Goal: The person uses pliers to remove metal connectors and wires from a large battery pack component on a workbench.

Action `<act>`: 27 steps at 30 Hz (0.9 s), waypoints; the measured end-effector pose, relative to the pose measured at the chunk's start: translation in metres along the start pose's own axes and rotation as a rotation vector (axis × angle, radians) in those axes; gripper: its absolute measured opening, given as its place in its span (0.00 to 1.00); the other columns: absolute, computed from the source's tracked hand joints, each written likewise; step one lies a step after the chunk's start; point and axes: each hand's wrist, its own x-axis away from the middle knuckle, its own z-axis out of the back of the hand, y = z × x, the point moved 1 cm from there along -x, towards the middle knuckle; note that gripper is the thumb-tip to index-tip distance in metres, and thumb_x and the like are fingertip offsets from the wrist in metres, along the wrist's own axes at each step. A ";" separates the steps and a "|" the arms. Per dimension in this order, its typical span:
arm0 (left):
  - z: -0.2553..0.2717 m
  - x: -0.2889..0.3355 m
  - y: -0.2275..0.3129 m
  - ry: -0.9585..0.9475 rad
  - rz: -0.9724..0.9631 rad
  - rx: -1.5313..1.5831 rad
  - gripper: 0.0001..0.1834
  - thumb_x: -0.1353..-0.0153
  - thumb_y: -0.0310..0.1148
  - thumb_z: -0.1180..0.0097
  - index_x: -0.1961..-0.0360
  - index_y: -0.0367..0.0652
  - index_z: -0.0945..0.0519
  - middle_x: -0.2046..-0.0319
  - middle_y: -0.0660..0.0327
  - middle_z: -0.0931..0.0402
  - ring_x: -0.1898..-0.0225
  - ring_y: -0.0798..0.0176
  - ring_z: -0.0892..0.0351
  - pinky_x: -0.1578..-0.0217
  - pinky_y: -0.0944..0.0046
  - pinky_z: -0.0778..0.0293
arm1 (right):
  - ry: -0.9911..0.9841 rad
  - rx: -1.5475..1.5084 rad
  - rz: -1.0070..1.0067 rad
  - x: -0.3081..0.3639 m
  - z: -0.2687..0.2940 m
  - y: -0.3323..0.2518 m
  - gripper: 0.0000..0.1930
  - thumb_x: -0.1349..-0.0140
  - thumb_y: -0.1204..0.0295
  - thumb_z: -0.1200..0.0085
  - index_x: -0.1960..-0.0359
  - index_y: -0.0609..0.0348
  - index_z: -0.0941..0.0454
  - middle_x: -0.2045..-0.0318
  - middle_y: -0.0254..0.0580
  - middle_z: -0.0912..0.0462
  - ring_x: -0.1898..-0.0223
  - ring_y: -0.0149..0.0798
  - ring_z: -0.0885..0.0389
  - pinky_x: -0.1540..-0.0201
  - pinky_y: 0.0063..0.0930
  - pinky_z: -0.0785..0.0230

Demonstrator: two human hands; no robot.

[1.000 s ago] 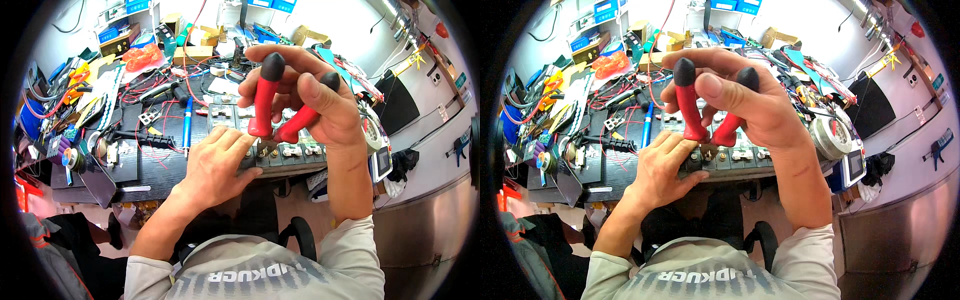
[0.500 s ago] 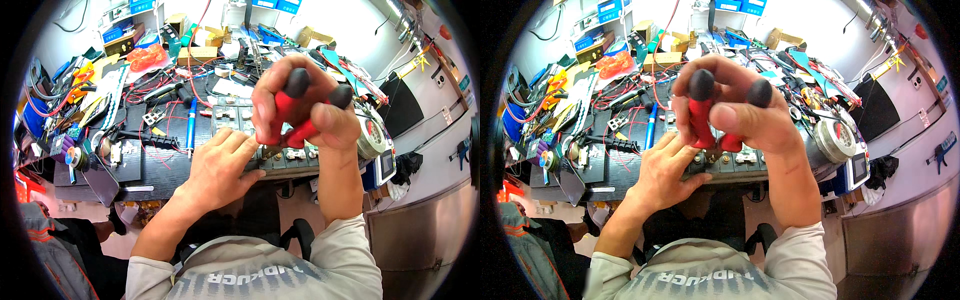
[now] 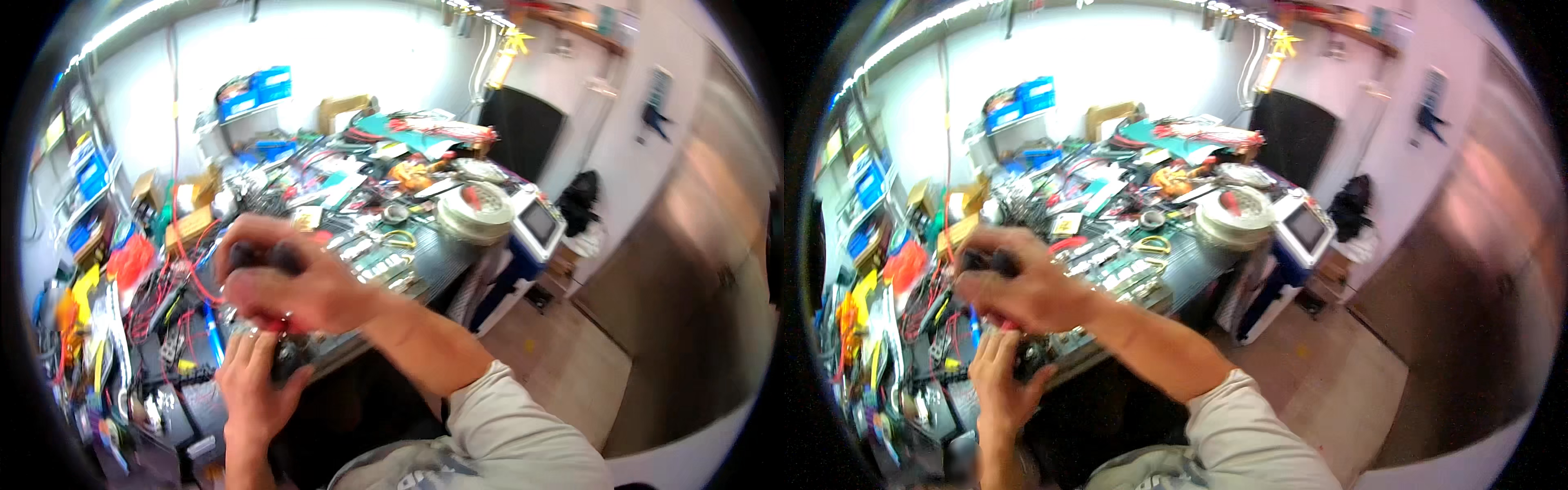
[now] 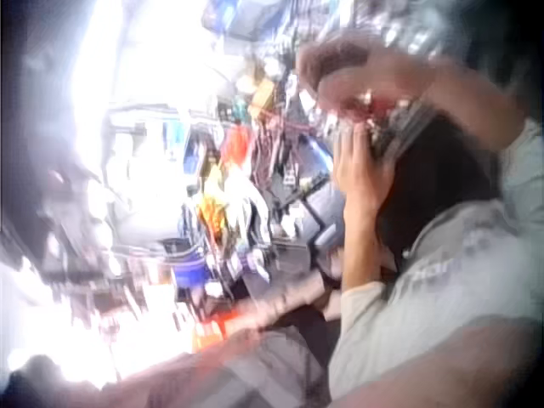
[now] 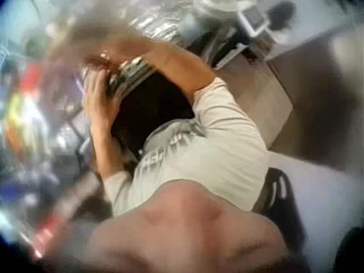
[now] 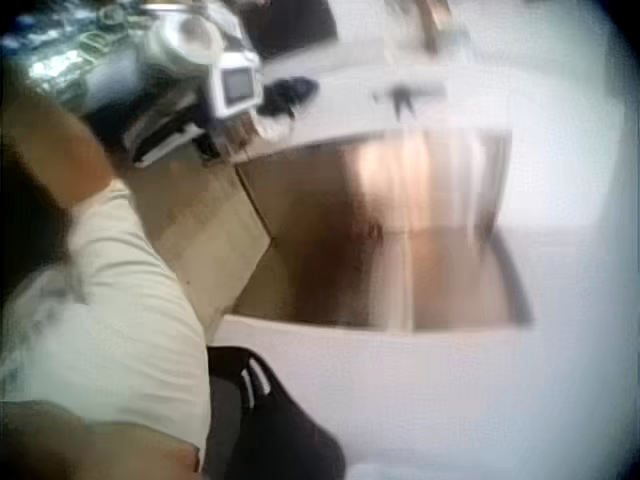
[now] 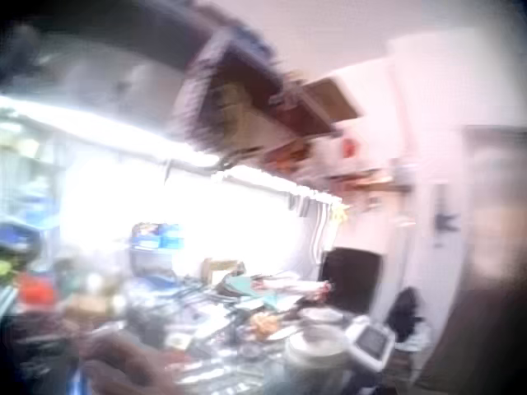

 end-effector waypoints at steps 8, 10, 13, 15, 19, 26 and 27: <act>-0.008 -0.028 0.003 -0.070 -0.106 -0.047 0.39 0.53 0.39 0.18 0.38 0.40 0.18 0.57 0.54 0.18 0.53 0.45 0.18 0.55 0.48 0.21 | 0.211 0.029 -0.120 -0.021 0.025 -0.015 0.16 0.22 0.60 0.38 0.64 0.59 0.20 0.79 0.37 0.18 0.83 0.29 0.23 0.81 0.26 0.33; -0.006 -0.008 0.004 -0.142 0.004 -0.042 0.44 0.56 0.35 0.16 0.34 0.43 0.20 0.56 0.55 0.15 0.52 0.44 0.16 0.51 0.48 0.19 | 0.280 0.092 -0.217 -0.012 0.022 -0.008 0.19 0.21 0.58 0.40 0.67 0.60 0.20 0.81 0.42 0.18 0.85 0.34 0.21 0.82 0.28 0.30; 0.000 -0.008 0.003 -0.132 -0.067 -0.045 0.48 0.56 0.37 0.16 0.30 0.44 0.21 0.58 0.57 0.16 0.57 0.47 0.18 0.56 0.50 0.20 | 0.410 -0.100 -0.147 -0.001 0.034 0.001 0.17 0.23 0.57 0.36 0.57 0.60 0.21 0.72 0.45 0.15 0.79 0.38 0.16 0.78 0.31 0.22; 0.005 -0.015 0.006 -0.148 -0.081 -0.052 0.46 0.53 0.39 0.18 0.30 0.44 0.21 0.59 0.58 0.19 0.56 0.48 0.19 0.58 0.50 0.21 | 0.502 -0.152 -0.120 0.000 0.041 -0.002 0.17 0.24 0.58 0.34 0.56 0.60 0.22 0.69 0.44 0.15 0.75 0.39 0.15 0.73 0.35 0.21; 0.003 -0.014 0.002 -0.130 -0.090 -0.018 0.47 0.52 0.39 0.18 0.28 0.45 0.22 0.58 0.58 0.17 0.55 0.48 0.18 0.56 0.50 0.20 | 0.467 -0.118 -0.088 0.005 0.039 -0.004 0.16 0.23 0.58 0.36 0.53 0.60 0.21 0.67 0.44 0.14 0.71 0.40 0.14 0.66 0.37 0.19; -0.002 -0.011 -0.002 -0.086 -0.073 0.029 0.42 0.51 0.40 0.18 0.33 0.46 0.20 0.58 0.57 0.17 0.55 0.47 0.17 0.56 0.49 0.19 | 0.305 0.148 -0.012 0.017 0.018 -0.026 0.22 0.22 0.59 0.37 0.39 0.66 0.21 0.57 0.49 0.09 0.56 0.40 0.09 0.56 0.30 0.18; -0.002 -0.011 -0.003 -0.085 -0.077 0.029 0.41 0.51 0.40 0.18 0.34 0.46 0.19 0.58 0.57 0.17 0.55 0.47 0.17 0.57 0.49 0.19 | 0.274 0.176 -0.036 0.020 0.017 -0.032 0.23 0.22 0.59 0.37 0.37 0.66 0.22 0.56 0.49 0.09 0.56 0.39 0.09 0.55 0.29 0.18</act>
